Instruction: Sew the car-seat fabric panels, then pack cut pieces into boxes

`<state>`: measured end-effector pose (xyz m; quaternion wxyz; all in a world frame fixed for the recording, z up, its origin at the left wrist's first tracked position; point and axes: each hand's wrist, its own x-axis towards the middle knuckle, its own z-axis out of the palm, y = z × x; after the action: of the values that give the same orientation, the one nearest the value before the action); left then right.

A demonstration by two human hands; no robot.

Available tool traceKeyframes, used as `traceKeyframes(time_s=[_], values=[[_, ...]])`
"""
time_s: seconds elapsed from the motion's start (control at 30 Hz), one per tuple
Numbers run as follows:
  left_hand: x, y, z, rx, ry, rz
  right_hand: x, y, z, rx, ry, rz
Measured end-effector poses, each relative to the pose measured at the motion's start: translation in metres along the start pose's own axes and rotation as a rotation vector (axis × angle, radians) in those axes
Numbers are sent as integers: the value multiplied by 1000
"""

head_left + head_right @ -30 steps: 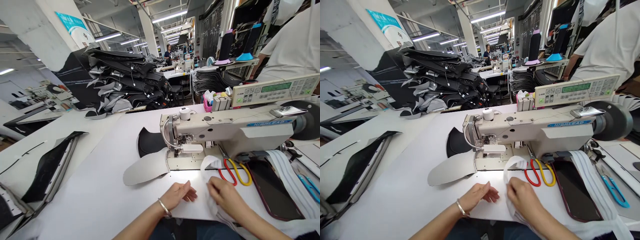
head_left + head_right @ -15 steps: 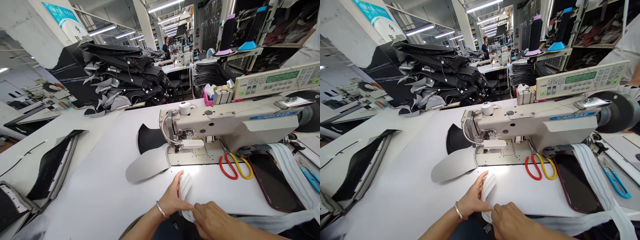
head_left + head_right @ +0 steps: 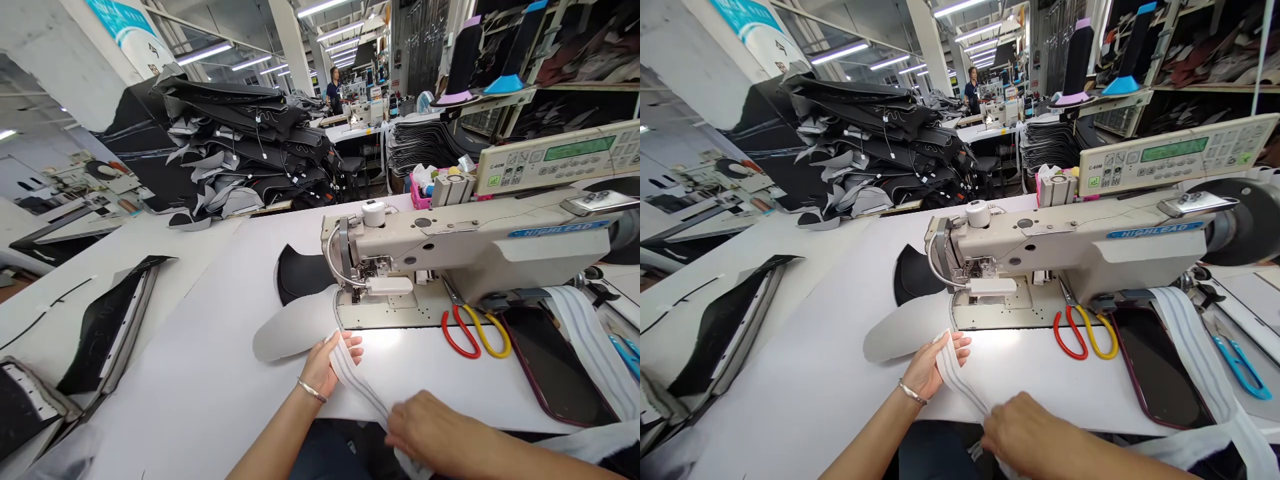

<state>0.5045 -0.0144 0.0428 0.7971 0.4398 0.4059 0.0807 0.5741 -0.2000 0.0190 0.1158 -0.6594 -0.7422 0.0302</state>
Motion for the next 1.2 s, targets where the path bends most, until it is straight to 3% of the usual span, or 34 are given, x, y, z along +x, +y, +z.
traceKeyframes(time_s=[0.1,0.2,0.27,0.33,0.4,0.47,0.57,0.63,0.7,0.8,1.0,1.2], values=[[-2,-2,3,-55,-127,-138,21,17,-8,-67,219,146],[-2,-5,10,-24,-303,-246,47,35,0,-96,340,28],[1,0,13,126,-293,-206,62,47,9,-33,394,-21],[6,10,11,418,-138,38,75,60,16,43,486,21],[13,24,5,836,33,382,83,73,21,80,581,105],[22,35,-4,1321,76,597,90,86,24,83,609,161],[38,42,-12,1894,-8,570,98,99,31,56,555,204],[50,43,-13,2065,-10,515,101,103,37,29,505,249],[59,46,-11,2096,-9,503,103,104,42,8,445,291],[64,57,-5,2039,-100,481,102,104,45,-12,374,311],[45,71,8,1878,-321,508,102,97,38,-8,295,308],[39,64,12,1813,-291,478,105,93,33,29,253,299]])
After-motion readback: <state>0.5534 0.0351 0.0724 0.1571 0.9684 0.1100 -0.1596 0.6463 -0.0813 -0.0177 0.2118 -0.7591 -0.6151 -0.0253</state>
